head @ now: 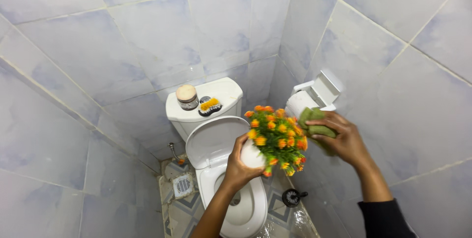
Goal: The person wipes a cloth over a towel, a brush, a plant pot, and a jar, then places the items on a window sill and a toilet tank.
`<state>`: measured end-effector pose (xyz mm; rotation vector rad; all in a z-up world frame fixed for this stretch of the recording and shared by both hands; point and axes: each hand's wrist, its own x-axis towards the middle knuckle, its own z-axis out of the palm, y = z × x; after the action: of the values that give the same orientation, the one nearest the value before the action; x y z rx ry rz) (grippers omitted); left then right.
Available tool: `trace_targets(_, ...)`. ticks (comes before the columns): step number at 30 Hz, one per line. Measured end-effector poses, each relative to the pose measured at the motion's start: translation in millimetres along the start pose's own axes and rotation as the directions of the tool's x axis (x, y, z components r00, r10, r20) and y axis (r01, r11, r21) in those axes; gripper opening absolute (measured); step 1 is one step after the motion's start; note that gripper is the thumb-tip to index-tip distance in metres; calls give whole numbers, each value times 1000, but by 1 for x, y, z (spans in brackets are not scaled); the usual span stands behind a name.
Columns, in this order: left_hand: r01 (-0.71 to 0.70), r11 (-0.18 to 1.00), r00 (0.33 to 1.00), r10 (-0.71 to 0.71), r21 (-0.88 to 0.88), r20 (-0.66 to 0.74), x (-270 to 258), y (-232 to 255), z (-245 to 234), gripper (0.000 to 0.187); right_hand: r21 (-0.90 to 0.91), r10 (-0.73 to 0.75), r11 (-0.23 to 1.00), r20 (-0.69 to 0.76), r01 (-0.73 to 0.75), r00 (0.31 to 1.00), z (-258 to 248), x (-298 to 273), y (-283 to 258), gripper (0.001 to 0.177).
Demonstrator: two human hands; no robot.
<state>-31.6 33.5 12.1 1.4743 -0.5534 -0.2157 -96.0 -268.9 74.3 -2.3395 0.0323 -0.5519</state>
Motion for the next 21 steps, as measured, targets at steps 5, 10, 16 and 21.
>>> trace_targets(5,-76,945,993,43,317,109,4,9,0,98,412,130,908,-111,-73,985,-18,12,-14,43)
trace_targets(10,-205,909,971,143,364,191,-1,33,20,93,653,-182,742,-21,151,983,12,7,-32,41)
trace_targets(16,-408,795,911,323,449,256,-6,36,20,96,456,192,862,113,-223,975,-1,11,-20,37)
trace_targets(21,45,943,995,-72,329,71,-19,7,9,92,138,166,980,-174,-143,971,-14,10,-27,38)
